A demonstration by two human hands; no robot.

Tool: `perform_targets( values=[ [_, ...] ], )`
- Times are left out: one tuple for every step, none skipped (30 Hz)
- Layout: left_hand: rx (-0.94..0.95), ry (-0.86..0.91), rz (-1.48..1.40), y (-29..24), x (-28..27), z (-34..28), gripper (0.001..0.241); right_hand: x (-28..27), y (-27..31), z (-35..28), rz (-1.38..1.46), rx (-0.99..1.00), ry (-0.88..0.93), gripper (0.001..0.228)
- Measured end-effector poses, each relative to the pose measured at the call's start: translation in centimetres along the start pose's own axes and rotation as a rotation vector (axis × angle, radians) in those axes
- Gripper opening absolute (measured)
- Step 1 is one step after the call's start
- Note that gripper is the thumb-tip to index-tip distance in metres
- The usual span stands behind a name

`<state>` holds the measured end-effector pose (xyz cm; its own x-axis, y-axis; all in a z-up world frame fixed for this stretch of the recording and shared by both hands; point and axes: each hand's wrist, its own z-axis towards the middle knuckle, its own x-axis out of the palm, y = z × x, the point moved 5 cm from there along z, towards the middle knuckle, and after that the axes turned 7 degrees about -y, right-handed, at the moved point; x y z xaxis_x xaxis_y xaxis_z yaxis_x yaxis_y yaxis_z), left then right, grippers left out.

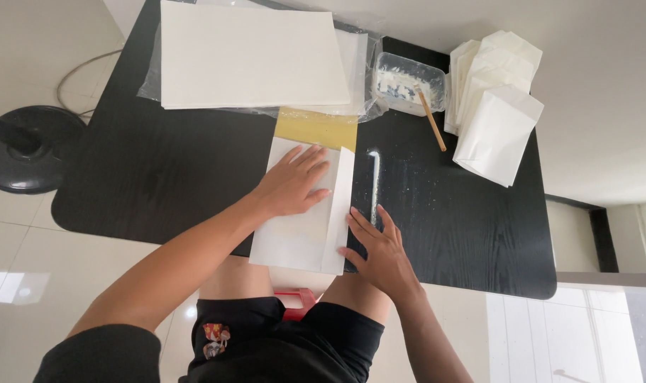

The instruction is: The person applies a white substance to the edges and corners of paper using a brush, folds the paper, and then positions and presses a sheet of paper onto a cardboard base.

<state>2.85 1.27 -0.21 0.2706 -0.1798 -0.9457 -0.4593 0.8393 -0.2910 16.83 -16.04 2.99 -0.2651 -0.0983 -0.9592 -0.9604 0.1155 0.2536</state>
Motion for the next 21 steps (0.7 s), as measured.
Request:
perform_targets(
  values=[
    [-0.022,0.017,0.029,-0.1,-0.3,-1.1,0.066,-0.1,0.0,0.1,0.041,0.0,0.004,0.071],
    [-0.044,0.034,0.059,-0.2,-0.6,-2.2,0.069,-0.2,0.0,0.3,0.081,0.0,0.008,0.072],
    [-0.048,0.035,0.058,-0.4,-1.6,-3.2,0.069,-0.4,-0.2,0.5,0.082,-0.002,0.012,0.072],
    [-0.103,0.11,0.056,-0.5,-2.3,-4.4,0.073,-0.6,-0.4,0.8,0.132,0.005,0.002,0.062],
    [-0.159,0.187,0.055,-0.5,-3.0,-5.7,0.077,-0.7,-0.4,1.1,0.184,0.013,-0.008,0.054],
    [-0.163,0.191,0.056,-0.3,-3.1,-6.2,0.077,-0.7,-0.3,1.6,0.187,0.011,-0.005,0.054],
    [-0.18,0.209,0.052,-0.1,-3.0,-6.8,0.077,-0.8,-0.4,2.1,0.175,0.0,-0.022,0.05],
    [-0.196,0.228,0.048,0.0,-2.9,-7.4,0.078,-1.0,-0.4,2.6,0.162,-0.01,-0.039,0.046],
    [-0.2,0.23,0.046,-0.1,-2.8,-7.5,0.078,-0.7,-0.4,2.8,0.163,-0.012,-0.035,0.046],
    [-0.204,0.235,0.05,-0.2,-2.8,-7.5,0.076,-0.6,-0.4,3.0,0.148,-0.022,-0.05,0.045],
    [-0.206,0.234,0.058,-0.2,-2.8,-7.4,0.075,-0.6,-0.6,3.5,0.13,-0.035,-0.071,0.044],
    [-0.208,0.23,0.059,-0.2,-2.8,-7.1,0.075,-0.5,-0.6,3.7,0.129,-0.038,-0.073,0.044],
    [-0.194,0.233,0.061,-0.5,-2.8,-7.0,0.073,-0.3,-0.7,3.5,0.122,-0.035,-0.058,0.044],
    [-0.18,0.236,0.063,-0.8,-2.7,-6.9,0.072,-0.1,-0.8,3.3,0.115,-0.032,-0.044,0.045],
    [-0.178,0.234,0.065,-0.8,-2.8,-6.7,0.072,0.0,-0.8,3.4,0.114,-0.032,-0.048,0.045],
    [-0.19,0.249,0.063,-0.8,-2.7,-6.6,0.071,0.1,-0.8,3.5,0.101,-0.028,-0.049,0.045],
    [-0.204,0.272,0.055,-1.0,-2.5,-6.8,0.07,0.3,-0.8,3.2,0.09,-0.02,-0.042,0.045],
    [-0.203,0.276,0.052,-1.2,-2.4,-6.7,0.07,0.5,-0.9,3.0,0.091,-0.017,-0.038,0.045],
    [-0.212,0.284,0.055,-1.1,-2.5,-6.6,0.07,0.6,-0.9,3.2,0.074,-0.018,-0.048,0.046],
    [-0.22,0.293,0.059,-1.1,-2.5,-6.5,0.07,0.8,-0.9,3.3,0.056,-0.02,-0.059,0.046],
    [-0.221,0.295,0.058,-1.2,-2.6,-6.4,0.07,0.7,-0.7,3.2,0.058,-0.019,-0.056,0.046]
  ],
)
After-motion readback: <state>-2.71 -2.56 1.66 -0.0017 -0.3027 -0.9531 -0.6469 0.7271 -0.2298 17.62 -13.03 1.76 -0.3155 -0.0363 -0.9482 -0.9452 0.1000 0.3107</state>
